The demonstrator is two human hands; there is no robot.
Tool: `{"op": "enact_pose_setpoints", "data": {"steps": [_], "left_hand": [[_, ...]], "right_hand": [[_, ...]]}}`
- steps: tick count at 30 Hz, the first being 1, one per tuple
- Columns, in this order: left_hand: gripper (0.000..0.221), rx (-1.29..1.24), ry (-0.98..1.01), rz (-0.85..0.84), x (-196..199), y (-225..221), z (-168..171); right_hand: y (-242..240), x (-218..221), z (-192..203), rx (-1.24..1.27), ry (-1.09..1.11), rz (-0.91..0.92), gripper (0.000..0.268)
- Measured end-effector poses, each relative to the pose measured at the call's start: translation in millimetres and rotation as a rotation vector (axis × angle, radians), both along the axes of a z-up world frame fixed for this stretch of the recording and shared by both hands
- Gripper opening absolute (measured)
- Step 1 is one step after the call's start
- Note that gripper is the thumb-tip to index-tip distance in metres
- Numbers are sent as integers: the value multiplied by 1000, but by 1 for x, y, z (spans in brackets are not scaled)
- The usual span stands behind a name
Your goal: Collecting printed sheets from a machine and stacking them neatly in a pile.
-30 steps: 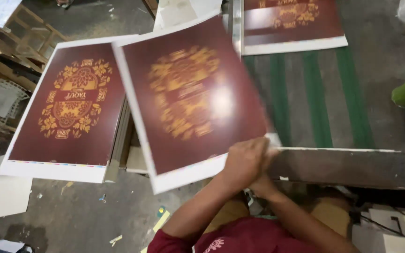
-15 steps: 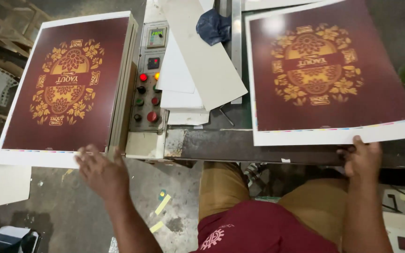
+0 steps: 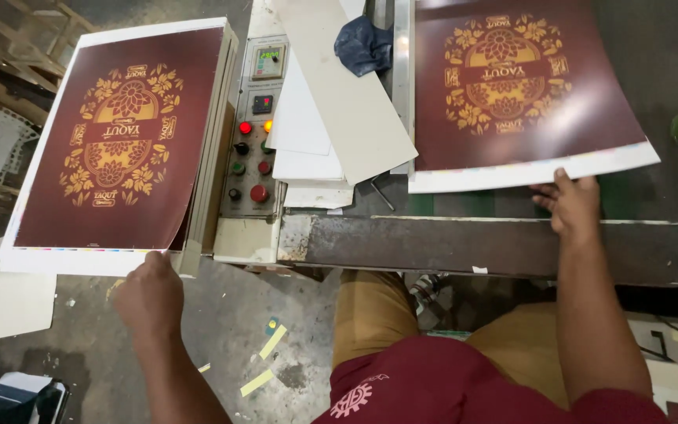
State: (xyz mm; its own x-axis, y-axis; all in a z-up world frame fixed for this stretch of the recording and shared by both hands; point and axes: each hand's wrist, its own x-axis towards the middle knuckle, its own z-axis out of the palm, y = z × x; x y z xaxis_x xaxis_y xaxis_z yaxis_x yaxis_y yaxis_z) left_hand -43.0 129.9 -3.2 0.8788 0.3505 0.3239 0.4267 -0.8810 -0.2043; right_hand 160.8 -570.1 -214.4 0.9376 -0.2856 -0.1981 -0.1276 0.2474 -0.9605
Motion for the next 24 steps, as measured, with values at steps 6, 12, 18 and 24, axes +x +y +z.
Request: {"op": "enact_pose_setpoints", "data": {"steps": [6, 12, 18, 24], "left_hand": [[35, 100, -164, -27, -2, 1, 3], [12, -99, -332, -461, 7, -80, 41], [12, -344, -371, -920, 56, -234, 12], [10, -557, -130, -1067, 79, -355, -53]], "right_hand": [[-7, 56, 6, 74, 107, 28, 30], [48, -7, 25, -56, 225, -9, 45], [202, -112, 115, -231, 97, 742, 48], [215, -142, 49, -316, -237, 702, 52]]}}
